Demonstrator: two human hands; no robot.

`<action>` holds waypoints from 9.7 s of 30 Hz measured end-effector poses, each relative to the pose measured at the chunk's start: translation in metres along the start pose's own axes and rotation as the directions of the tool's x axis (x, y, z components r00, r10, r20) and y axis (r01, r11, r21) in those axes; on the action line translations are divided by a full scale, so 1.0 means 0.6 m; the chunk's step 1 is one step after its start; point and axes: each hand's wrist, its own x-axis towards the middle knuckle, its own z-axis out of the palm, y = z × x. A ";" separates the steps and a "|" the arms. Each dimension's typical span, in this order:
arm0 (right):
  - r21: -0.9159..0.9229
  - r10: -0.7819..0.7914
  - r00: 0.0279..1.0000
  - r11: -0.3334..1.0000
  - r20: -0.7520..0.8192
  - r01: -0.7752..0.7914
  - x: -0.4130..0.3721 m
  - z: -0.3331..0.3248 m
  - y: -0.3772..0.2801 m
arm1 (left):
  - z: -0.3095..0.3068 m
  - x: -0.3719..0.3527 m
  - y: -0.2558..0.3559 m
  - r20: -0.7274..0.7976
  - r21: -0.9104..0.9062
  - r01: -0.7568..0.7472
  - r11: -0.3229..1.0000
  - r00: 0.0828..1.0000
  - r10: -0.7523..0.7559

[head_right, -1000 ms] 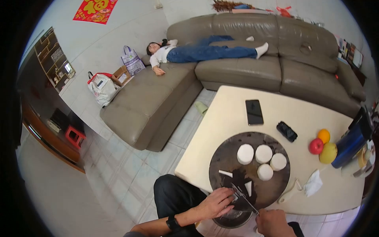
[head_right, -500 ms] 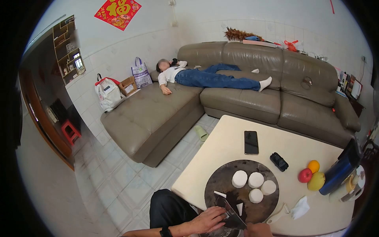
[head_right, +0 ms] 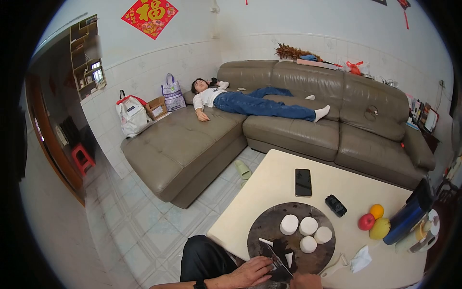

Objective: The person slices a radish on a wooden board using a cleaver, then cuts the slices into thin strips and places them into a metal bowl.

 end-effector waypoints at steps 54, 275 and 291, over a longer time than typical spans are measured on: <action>-0.066 -0.022 0.994 0.997 0.105 0.029 -0.067 -0.033 -0.041 | -0.011 0.001 0.021 0.085 0.110 0.116 0.987 0.988 -0.125; 0.076 0.050 0.998 0.996 -0.029 -0.047 -0.033 0.016 -0.091 | -0.015 -0.017 0.023 -0.043 0.121 0.067 0.990 0.997 -0.062; 0.731 0.251 0.920 0.558 0.302 -0.392 -0.036 -0.062 -0.055 | -0.046 0.045 0.038 0.427 -0.904 0.253 -0.343 0.522 -0.738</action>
